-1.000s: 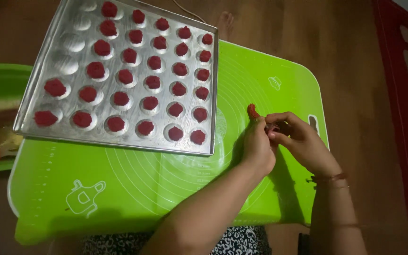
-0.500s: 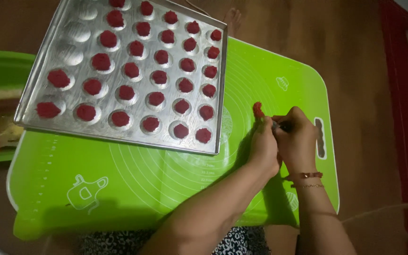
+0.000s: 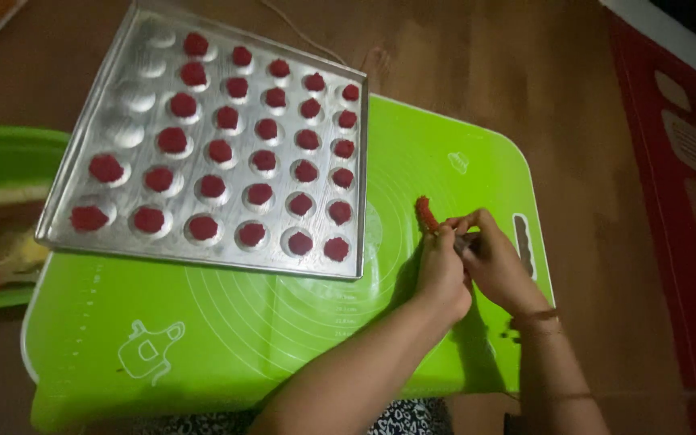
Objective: Shaping small pieces of red dough using hands and a metal piping tip and placing them on a tray.
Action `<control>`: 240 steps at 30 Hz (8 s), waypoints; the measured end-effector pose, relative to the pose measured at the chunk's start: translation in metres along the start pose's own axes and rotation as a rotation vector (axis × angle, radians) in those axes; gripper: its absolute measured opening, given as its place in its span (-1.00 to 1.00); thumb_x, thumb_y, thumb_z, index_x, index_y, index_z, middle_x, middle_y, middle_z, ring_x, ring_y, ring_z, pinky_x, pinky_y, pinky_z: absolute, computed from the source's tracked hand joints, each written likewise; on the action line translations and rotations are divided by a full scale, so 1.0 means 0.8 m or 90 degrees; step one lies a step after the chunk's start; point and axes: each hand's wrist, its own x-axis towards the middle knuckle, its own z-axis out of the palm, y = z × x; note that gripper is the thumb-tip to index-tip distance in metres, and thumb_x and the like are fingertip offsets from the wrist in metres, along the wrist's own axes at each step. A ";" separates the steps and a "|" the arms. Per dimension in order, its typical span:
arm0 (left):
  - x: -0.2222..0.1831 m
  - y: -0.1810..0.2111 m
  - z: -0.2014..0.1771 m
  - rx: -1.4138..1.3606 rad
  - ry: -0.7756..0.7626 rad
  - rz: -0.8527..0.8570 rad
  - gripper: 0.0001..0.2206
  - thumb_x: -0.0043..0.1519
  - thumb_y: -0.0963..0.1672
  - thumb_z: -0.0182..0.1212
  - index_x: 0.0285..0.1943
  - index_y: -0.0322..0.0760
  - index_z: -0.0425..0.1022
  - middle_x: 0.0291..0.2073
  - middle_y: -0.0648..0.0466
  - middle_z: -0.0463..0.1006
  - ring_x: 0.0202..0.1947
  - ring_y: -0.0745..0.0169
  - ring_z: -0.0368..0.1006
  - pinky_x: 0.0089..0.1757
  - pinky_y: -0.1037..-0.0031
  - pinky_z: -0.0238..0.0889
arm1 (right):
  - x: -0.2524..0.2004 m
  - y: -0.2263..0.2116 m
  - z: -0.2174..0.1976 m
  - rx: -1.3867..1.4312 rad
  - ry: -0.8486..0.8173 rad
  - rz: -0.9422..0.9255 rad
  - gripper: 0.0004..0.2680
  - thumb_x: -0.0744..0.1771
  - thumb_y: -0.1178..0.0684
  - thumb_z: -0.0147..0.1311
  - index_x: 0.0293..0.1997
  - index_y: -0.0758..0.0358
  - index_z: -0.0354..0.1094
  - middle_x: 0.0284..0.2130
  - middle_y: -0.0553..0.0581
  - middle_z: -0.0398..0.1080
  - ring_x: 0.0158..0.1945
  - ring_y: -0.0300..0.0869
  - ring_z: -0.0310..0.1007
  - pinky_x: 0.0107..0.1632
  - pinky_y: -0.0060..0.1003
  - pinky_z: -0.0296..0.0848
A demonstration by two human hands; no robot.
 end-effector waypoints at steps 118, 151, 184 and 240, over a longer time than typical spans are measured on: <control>-0.207 0.093 -0.222 0.077 -0.217 0.025 -0.51 0.42 -0.08 -0.29 0.44 -0.58 0.14 -0.38 -0.09 0.41 -0.30 -0.01 0.46 -0.19 0.24 0.38 | -0.102 -0.017 0.042 0.122 0.121 0.057 -0.64 0.22 0.21 0.28 0.14 0.17 0.43 -0.19 0.10 0.62 -0.17 -0.17 0.66 -0.06 -0.32 0.63; -0.205 0.092 -0.212 0.078 -0.147 0.052 -0.56 0.41 -0.07 -0.19 0.38 -0.49 0.22 -0.34 -0.06 0.45 -0.26 0.02 0.47 -0.29 0.41 0.33 | -0.125 -0.001 0.051 0.141 0.157 0.023 -0.51 0.22 0.39 0.12 0.30 0.18 0.24 -0.02 0.16 0.56 -0.09 -0.13 0.61 -0.03 -0.31 0.60; -0.203 0.092 -0.223 0.038 -0.156 0.037 -0.57 0.40 -0.08 -0.12 0.37 -0.48 0.25 -0.30 -0.08 0.47 -0.20 -0.02 0.46 -0.08 0.22 0.36 | -0.101 -0.012 0.090 0.148 0.328 0.010 -0.52 0.22 0.22 0.35 0.21 0.29 0.15 -0.19 0.14 0.49 -0.18 -0.17 0.56 -0.10 -0.32 0.60; -0.199 0.096 -0.224 0.091 -0.130 0.018 -0.52 0.38 -0.07 -0.28 0.36 -0.57 0.23 -0.42 -0.14 0.40 -0.35 -0.13 0.47 -0.26 0.13 0.26 | -0.057 0.039 0.032 -0.029 0.040 -0.176 -0.42 0.10 -0.23 0.36 0.25 -0.05 0.39 0.06 -0.06 0.44 0.10 -0.18 0.25 0.26 -0.19 0.09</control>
